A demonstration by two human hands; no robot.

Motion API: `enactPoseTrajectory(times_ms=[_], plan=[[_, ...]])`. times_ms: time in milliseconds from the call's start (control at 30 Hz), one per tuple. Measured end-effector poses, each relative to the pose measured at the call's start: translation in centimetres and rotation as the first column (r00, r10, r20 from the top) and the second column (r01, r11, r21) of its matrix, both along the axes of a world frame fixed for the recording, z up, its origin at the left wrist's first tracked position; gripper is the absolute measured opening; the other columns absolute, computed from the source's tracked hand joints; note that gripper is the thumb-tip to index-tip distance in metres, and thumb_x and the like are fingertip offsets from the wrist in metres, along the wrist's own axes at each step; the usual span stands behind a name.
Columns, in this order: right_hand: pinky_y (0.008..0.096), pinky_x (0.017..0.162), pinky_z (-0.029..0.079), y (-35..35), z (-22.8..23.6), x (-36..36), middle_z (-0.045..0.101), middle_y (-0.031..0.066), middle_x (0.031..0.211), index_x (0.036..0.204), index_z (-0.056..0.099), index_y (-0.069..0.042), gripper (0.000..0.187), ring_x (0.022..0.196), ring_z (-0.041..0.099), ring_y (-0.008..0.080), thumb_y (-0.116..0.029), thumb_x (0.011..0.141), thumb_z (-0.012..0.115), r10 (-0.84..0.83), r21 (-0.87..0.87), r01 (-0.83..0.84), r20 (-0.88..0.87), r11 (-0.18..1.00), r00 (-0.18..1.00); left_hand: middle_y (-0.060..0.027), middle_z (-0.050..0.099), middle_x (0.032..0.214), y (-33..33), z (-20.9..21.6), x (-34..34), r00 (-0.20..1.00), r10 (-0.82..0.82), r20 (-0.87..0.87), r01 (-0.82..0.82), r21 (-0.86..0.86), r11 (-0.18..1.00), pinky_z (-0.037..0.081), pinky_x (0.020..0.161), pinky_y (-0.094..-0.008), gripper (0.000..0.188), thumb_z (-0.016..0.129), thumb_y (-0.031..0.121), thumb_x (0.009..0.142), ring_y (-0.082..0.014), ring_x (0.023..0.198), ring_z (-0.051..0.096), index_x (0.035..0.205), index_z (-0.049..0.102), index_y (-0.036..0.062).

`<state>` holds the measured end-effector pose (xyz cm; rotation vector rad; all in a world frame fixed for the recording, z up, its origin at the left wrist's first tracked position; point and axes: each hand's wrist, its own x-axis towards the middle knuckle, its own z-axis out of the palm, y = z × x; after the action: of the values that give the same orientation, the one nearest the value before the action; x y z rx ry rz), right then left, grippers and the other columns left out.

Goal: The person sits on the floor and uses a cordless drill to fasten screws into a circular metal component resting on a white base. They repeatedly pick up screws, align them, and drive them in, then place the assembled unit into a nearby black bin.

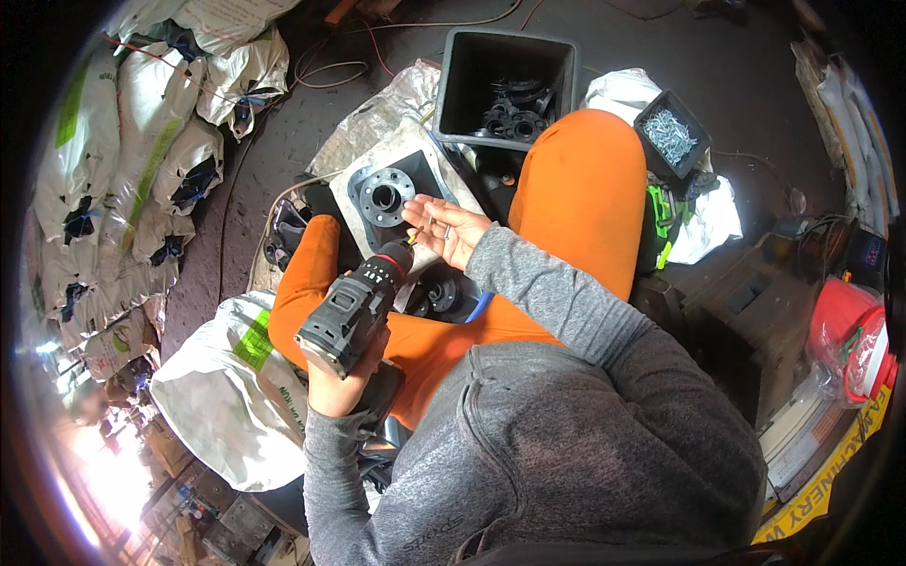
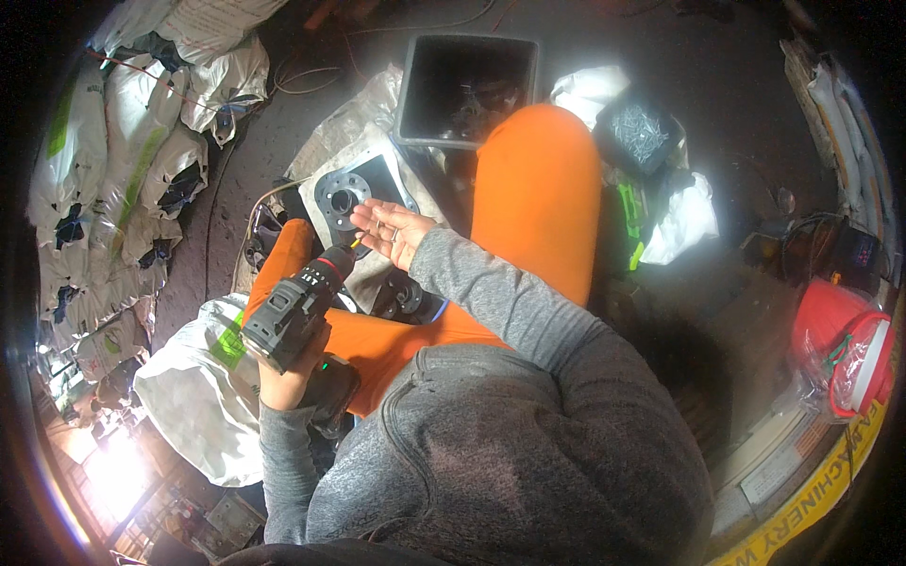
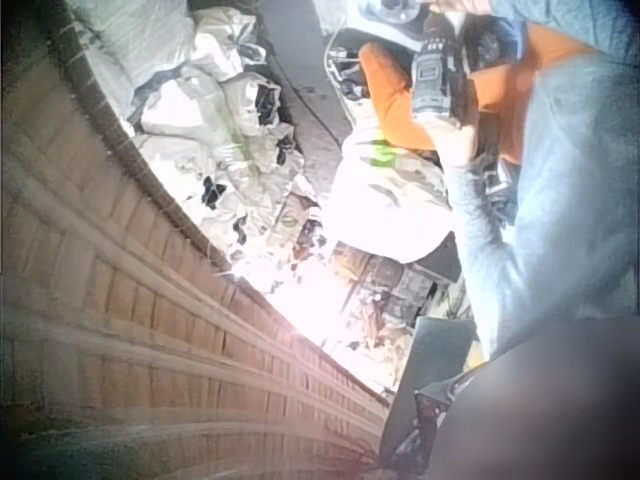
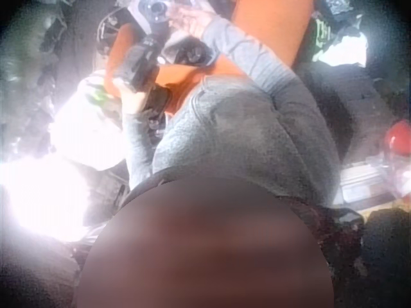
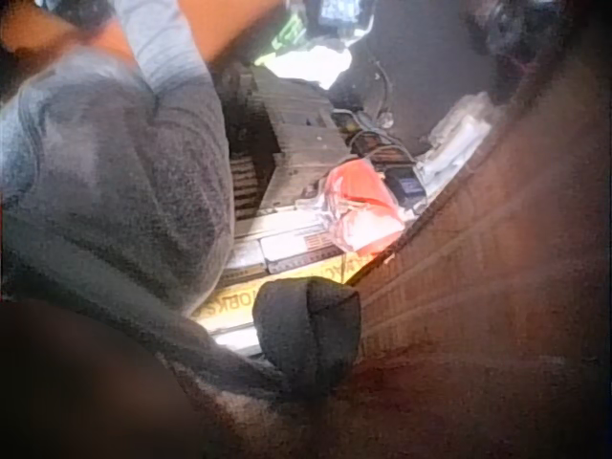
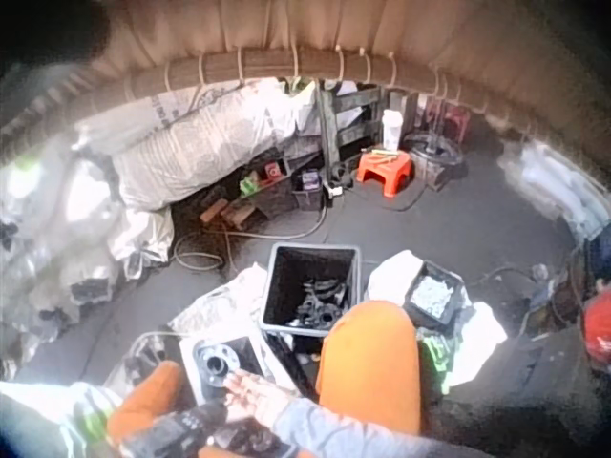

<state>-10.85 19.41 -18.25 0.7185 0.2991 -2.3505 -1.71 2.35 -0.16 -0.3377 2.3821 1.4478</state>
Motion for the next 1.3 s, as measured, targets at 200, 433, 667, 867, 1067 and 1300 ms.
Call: enactPoseTrajectory(times_ms=[200, 433, 667, 867, 1067, 1300], plan=[[0.0283, 0.075, 0.058, 0.1, 0.1, 0.2, 0.066, 0.0087, 0.109, 0.115, 0.055, -0.006, 0.023, 0.095, 0.066, 0.0160, -0.016, 0.094, 0.057, 0.108, 0.109, -0.101, -0.066, 0.989, 0.992, -0.0033, 0.063, 0.087, -0.3, -0.2, 0.0, 1.000, -0.013, -0.010, 0.012, -0.034, 0.999, 0.046, 0.048, -0.0234, 0.050, 0.070, 0.000, 0.077, -0.0077, 0.059, 0.056, 0.124, 0.051, 0.0006], [0.0154, 0.047, 0.041, 0.3, -1.0, 0.0, 0.063, 0.0020, 0.083, 0.101, 0.060, -0.005, 0.022, 0.059, 0.050, 0.0038, -0.022, 0.089, 0.067, 0.205, 0.271, -0.184, -0.048, 0.945, 0.978, -0.0036, 0.061, 0.076, -0.7, 0.5, -0.4, 0.994, 0.105, 0.017, -0.105, 0.000, 0.994, 0.040, 0.043, -0.0242, 0.021, 0.068, 0.004, 0.080, -0.0090, 0.050, 0.051, 0.099, 0.061, 0.0015], [0.0153, 0.042, 0.035, 0.7, -1.8, -0.1, 0.054, -0.0025, 0.069, 0.094, 0.064, -0.001, 0.025, 0.054, 0.044, 0.0017, -0.026, 0.089, 0.067, 0.288, 0.056, -0.283, -0.135, 0.958, 0.948, -0.0014, 0.062, 0.079, -1.8, 0.1, -0.7, 0.982, 0.077, 0.175, -0.088, 0.056, 0.995, 0.043, 0.046, -0.0231, 0.026, 0.072, 0.004, 0.078, -0.0079, 0.054, 0.053, 0.101, 0.060, 0.0029], [0.0161, 0.040, 0.033, 0.2, -1.4, -0.2, 0.046, -0.0058, 0.062, 0.092, 0.062, -0.001, 0.028, 0.049, 0.038, 0.0013, -0.029, 0.089, 0.067, 0.360, 0.101, -0.349, -0.143, 0.932, 0.922, -0.0038, 0.060, 0.075, -2.5, -0.6, -0.5, 0.987, 0.058, 0.151, -0.067, 0.060, 0.996, 0.040, 0.043, -0.0248, 0.022, 0.066, 0.001, 0.078, -0.0103, 0.049, 0.050, 0.100, 0.061, 0.0001], [0.0173, 0.039, 0.029, 0.1, -1.3, -0.8, 0.041, -0.0080, 0.060, 0.092, 0.061, -0.002, 0.031, 0.046, 0.033, 0.0009, -0.032, 0.088, 0.068, 0.518, 0.143, -0.499, -0.168, 0.855, 0.839, -0.0053, 0.062, 0.085, -3.2, -0.2, -1.3, 0.983, -0.182, 0.004, 0.181, -0.128, 0.975, 0.041, 0.052, -0.0257, 0.033, 0.069, 0.005, 0.076, -0.0110, 0.061, 0.054, 0.107, 0.059, -0.0005], [0.0173, 0.040, 0.027, -0.3, -2.5, -0.8, 0.039, -0.0067, 0.058, 0.098, 0.064, -0.001, 0.044, 0.045, 0.032, 0.0017, -0.045, 0.092, 0.059, 0.477, 0.273, -0.422, -0.180, 0.865, 0.860, -0.0152, 0.060, 0.120, -3.0, 0.1, -2.8, 0.972, -0.232, 0.046, 0.236, -0.145, 0.961, 0.041, 0.099, -0.0366, 0.052, 0.070, 0.001, 0.072, -0.0263, 0.112, 0.057, 0.121, 0.055, -0.0011]])
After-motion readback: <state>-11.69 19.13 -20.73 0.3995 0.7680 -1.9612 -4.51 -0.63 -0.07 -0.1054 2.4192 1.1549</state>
